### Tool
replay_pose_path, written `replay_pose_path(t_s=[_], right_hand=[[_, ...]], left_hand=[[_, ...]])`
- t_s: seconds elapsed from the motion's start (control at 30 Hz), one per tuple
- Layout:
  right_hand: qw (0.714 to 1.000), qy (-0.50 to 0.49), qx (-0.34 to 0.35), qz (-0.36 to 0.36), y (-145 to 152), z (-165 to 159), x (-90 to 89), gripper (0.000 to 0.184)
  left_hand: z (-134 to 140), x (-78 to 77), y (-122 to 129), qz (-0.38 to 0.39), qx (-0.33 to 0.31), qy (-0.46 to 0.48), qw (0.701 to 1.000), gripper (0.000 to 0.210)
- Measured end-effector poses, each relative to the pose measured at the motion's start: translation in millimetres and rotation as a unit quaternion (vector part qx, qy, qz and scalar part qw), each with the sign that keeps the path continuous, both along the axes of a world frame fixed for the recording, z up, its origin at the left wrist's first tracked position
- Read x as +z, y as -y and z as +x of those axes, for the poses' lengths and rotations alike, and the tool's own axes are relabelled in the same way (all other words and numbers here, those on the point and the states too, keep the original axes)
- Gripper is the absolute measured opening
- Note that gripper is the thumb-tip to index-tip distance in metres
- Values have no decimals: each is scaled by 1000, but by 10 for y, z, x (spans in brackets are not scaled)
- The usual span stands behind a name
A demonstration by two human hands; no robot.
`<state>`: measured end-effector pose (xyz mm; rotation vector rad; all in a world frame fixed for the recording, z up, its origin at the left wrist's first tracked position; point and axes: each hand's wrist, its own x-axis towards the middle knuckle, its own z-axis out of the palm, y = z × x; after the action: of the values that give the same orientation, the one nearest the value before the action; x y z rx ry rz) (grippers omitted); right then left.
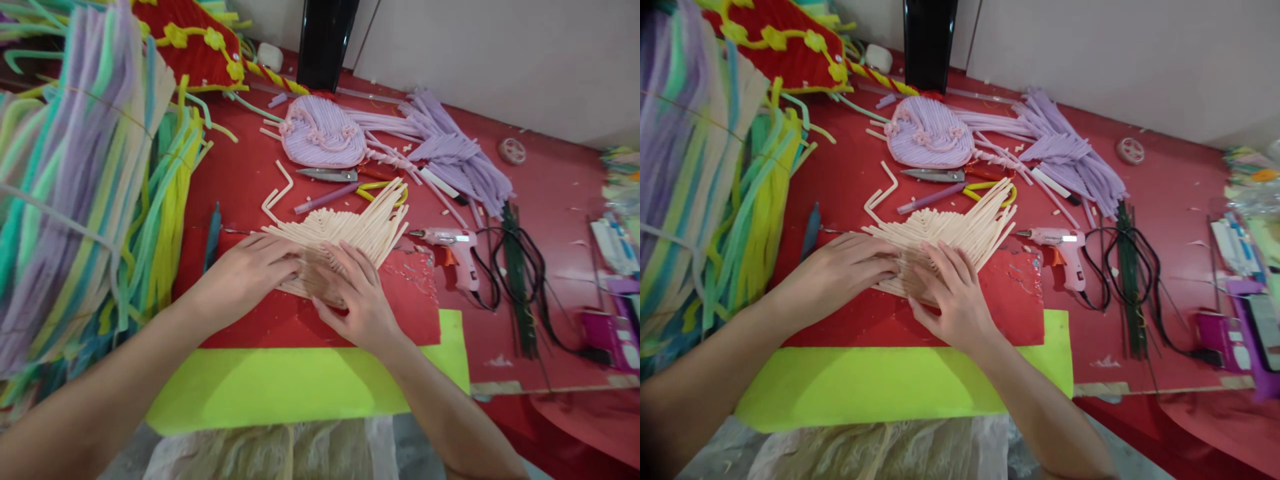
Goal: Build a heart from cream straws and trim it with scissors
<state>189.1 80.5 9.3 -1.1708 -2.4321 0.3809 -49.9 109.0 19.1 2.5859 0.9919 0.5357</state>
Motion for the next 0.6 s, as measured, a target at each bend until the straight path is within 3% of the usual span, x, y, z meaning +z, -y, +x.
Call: replay_pose_path(t_s=[0.43, 0.6], right_hand=[[999, 28, -16, -2, -12, -21, -6, 59], [999, 9, -30, -13, -23, -17, 2, 54]], left_hand=[[4, -23, -1, -15, 12, 29, 999, 19], [5, -16, -1, -12, 10, 26, 1000, 20]])
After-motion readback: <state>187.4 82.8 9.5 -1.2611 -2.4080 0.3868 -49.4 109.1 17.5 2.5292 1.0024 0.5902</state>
